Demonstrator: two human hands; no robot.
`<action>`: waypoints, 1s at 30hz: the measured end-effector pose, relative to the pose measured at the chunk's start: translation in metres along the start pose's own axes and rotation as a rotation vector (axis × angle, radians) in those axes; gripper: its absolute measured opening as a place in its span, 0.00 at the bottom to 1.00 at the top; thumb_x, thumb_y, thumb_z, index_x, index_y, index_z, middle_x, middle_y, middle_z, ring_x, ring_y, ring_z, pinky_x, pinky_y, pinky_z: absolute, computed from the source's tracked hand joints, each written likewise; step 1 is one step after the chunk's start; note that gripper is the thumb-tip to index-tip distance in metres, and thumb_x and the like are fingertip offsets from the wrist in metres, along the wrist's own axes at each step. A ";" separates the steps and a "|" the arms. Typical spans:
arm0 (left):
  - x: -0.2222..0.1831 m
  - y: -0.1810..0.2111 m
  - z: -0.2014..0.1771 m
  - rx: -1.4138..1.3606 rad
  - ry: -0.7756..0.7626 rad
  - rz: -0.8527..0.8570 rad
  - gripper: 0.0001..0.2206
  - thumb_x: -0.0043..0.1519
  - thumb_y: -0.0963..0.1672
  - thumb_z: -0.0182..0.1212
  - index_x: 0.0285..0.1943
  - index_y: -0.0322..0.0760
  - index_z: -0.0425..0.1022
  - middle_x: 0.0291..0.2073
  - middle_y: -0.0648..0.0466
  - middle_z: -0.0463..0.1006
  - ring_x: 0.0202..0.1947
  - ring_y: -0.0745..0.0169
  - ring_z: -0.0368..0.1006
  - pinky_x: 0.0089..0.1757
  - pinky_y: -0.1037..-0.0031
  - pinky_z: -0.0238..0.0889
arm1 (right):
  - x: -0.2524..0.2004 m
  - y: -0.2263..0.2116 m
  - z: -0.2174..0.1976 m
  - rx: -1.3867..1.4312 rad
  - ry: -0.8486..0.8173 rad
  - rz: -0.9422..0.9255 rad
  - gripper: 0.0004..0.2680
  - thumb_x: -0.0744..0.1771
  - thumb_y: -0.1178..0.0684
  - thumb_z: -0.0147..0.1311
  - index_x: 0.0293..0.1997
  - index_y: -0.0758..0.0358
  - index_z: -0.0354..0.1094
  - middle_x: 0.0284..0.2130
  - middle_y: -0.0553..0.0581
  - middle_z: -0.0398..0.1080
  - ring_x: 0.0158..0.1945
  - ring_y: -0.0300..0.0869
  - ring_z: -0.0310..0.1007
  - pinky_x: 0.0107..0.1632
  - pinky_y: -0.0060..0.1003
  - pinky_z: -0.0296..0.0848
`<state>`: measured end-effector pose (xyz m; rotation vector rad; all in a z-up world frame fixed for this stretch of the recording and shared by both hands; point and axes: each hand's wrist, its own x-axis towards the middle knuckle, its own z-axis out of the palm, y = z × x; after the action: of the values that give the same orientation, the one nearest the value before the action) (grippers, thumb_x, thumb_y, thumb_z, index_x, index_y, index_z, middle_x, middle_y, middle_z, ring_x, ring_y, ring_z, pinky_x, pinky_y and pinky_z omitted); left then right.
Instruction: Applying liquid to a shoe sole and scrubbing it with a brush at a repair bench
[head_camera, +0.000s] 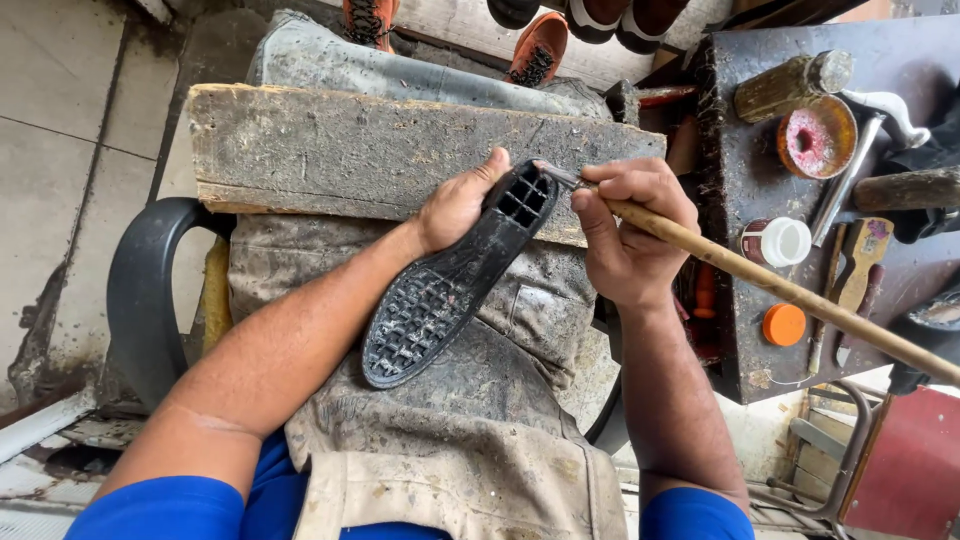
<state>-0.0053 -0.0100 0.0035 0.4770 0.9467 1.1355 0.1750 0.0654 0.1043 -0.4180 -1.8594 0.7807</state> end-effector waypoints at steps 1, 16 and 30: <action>0.000 0.000 -0.001 0.022 -0.013 0.007 0.23 0.72 0.56 0.44 0.47 0.39 0.80 0.40 0.52 0.77 0.46 0.64 0.72 0.54 0.70 0.71 | 0.004 -0.002 0.004 0.074 -0.055 -0.016 0.07 0.65 0.67 0.65 0.33 0.71 0.68 0.32 0.70 0.74 0.34 0.52 0.78 0.35 0.39 0.76; -0.015 0.022 0.014 0.161 0.051 -0.016 0.24 0.70 0.58 0.45 0.39 0.43 0.80 0.32 0.54 0.73 0.41 0.62 0.70 0.52 0.72 0.68 | -0.002 0.004 0.002 0.020 -0.029 -0.035 0.09 0.65 0.65 0.68 0.32 0.69 0.67 0.30 0.67 0.74 0.33 0.52 0.79 0.35 0.39 0.76; 0.002 0.004 0.000 0.191 -0.026 -0.042 0.21 0.71 0.54 0.45 0.58 0.39 0.77 0.55 0.51 0.75 0.62 0.62 0.64 0.69 0.64 0.47 | -0.026 -0.040 -0.031 0.238 -0.120 0.267 0.09 0.58 0.68 0.71 0.33 0.70 0.71 0.27 0.66 0.75 0.26 0.49 0.76 0.30 0.39 0.78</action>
<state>-0.0075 -0.0070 0.0054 0.6217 1.0424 1.0032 0.2161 0.0302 0.1220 -0.4810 -1.8139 1.2177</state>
